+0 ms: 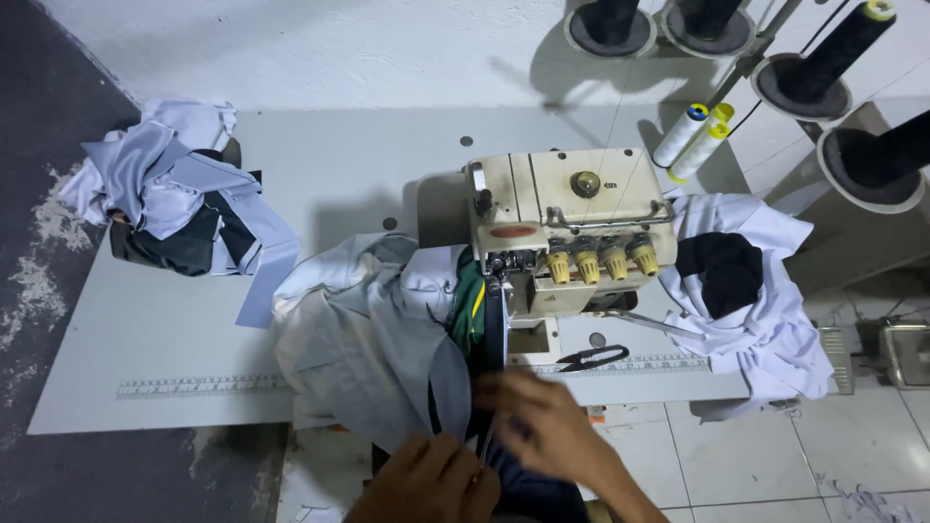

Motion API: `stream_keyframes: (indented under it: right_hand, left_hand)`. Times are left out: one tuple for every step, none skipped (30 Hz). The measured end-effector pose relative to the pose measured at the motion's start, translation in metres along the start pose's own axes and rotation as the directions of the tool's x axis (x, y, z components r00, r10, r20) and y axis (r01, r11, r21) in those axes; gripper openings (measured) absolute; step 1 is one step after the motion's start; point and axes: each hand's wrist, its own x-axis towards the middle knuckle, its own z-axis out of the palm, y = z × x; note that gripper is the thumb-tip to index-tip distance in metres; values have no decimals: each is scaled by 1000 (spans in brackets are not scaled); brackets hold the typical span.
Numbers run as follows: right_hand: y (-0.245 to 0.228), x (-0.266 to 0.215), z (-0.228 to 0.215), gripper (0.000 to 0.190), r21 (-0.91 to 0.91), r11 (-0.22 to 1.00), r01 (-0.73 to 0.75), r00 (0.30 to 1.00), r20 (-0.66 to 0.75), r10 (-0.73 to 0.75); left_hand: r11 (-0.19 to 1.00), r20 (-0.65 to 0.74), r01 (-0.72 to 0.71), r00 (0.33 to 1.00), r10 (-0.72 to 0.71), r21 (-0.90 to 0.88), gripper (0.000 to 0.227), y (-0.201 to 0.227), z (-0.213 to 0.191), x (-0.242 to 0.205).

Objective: Threading an industrial overlock sewing machine using tweezers and handling fabric pieces.

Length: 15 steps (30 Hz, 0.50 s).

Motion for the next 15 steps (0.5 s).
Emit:
stream_keyframes:
  right_hand:
    - [-10,-2,-4,25,71,997,-21,999,43,18]
    - [-20,-3,-7,23,140,989,-43,996,85,31]
    - [-25,-5,-12,23,141,989,-43,996,85,31]
    - [-31,-8,-16,21,146,982,-121,985,136,101]
    - [-37,-10,-20,25,148,969,-199,967,188,170]
    - [-45,-3,-25,25,147,969,-198,968,188,169]
    - [-53,3,-31,23,158,950,-269,940,260,223]
    - [-61,10,-37,23,162,927,-338,904,330,272]
    - [-62,9,-37,23,160,928,-337,905,328,272]
    - [-63,6,-37,25,184,936,-300,907,358,221]
    - [-64,4,-36,31,209,942,-264,907,386,169]
    - [-58,-3,-32,31,211,942,-262,905,392,164]
    - [-52,-10,-27,25,205,966,-156,941,330,82]
    - [-46,-18,-23,20,191,980,-48,963,271,-6]
    - [-45,-20,-24,20,194,980,-45,960,278,-11]
  left_hand:
    - [998,-61,-20,998,23,54,24,-3,-5,6]
    - [993,-120,-37,992,50,111,18,-7,-11,12]
    - [993,-120,-37,992,50,111,18,-14,-12,13]
    - [994,112,-12,993,25,-112,7,-19,-14,13]
    - [945,336,63,941,52,-321,14,-25,-17,13]
    - [945,335,62,941,52,-321,14,-27,-15,12]
    - [951,299,44,953,52,-305,9,-30,-14,12]
    - [957,261,25,964,54,-289,4,-34,-13,11]
    - [957,259,22,964,56,-288,4,-33,-15,14]
    - [951,251,2,965,80,-309,4,-31,-17,15]
    - [944,243,-19,964,104,-329,6,-30,-20,15]
    - [945,243,-12,965,97,-327,6,-34,-25,16]
    - [911,311,83,949,51,-403,16,-38,-31,16]
    - [864,378,181,926,12,-470,29,-42,-36,16]
    - [863,377,188,926,2,-469,29,-39,-71,23]
